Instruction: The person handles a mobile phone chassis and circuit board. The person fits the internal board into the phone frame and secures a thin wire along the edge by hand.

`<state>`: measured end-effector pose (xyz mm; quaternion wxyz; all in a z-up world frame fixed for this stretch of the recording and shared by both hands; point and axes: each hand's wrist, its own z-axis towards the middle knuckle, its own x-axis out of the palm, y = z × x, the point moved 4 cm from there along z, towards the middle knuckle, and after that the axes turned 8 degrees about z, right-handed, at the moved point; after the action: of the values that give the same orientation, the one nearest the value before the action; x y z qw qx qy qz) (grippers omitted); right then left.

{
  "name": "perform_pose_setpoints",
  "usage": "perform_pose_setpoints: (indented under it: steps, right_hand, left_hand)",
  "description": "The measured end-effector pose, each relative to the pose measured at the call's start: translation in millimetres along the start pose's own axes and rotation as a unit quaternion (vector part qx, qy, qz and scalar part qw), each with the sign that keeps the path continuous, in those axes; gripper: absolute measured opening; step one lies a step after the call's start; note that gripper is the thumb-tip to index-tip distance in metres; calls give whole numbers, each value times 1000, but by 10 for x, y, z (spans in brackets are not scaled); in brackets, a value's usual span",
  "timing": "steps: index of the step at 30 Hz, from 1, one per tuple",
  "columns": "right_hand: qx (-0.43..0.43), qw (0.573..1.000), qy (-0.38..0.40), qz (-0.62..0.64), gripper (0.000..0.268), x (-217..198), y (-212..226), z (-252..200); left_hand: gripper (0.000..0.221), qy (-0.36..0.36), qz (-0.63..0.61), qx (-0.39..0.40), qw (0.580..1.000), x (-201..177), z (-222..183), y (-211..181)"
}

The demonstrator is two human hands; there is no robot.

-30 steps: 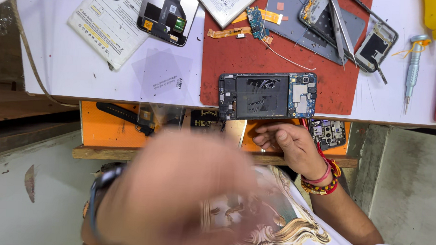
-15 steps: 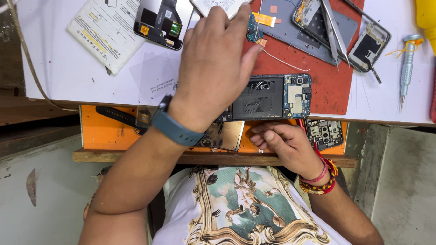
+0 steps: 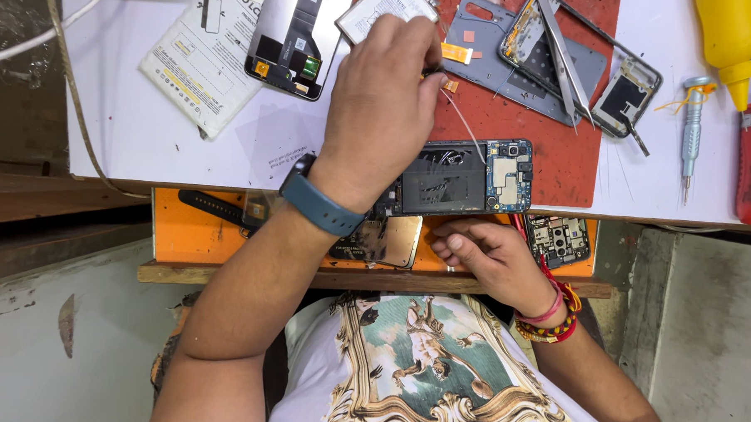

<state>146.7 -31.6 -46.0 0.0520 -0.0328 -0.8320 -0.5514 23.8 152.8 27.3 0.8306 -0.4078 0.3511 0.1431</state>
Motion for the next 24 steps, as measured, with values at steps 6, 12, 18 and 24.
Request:
perform_pose_setpoints:
  steps: [6, 12, 18, 24]
  right_hand:
    - [14, 1000, -12, 2, 31, -25, -67, 0]
    - [22, 1000, -17, 4, 32, -25, -82, 5]
    - [24, 999, -21, 5, 31, -2, -31, 18]
    - [13, 1000, -21, 16, 31, 5, -37, 24]
  left_hand:
    - [12, 13, -168, -77, 983, -156, -61, 91]
    - [34, 61, -191, -188, 961, -269, -44, 199]
    - [23, 38, -147, -161, 975, -336, -99, 205]
    - [20, 60, -132, -135, 980, -313, -205, 235]
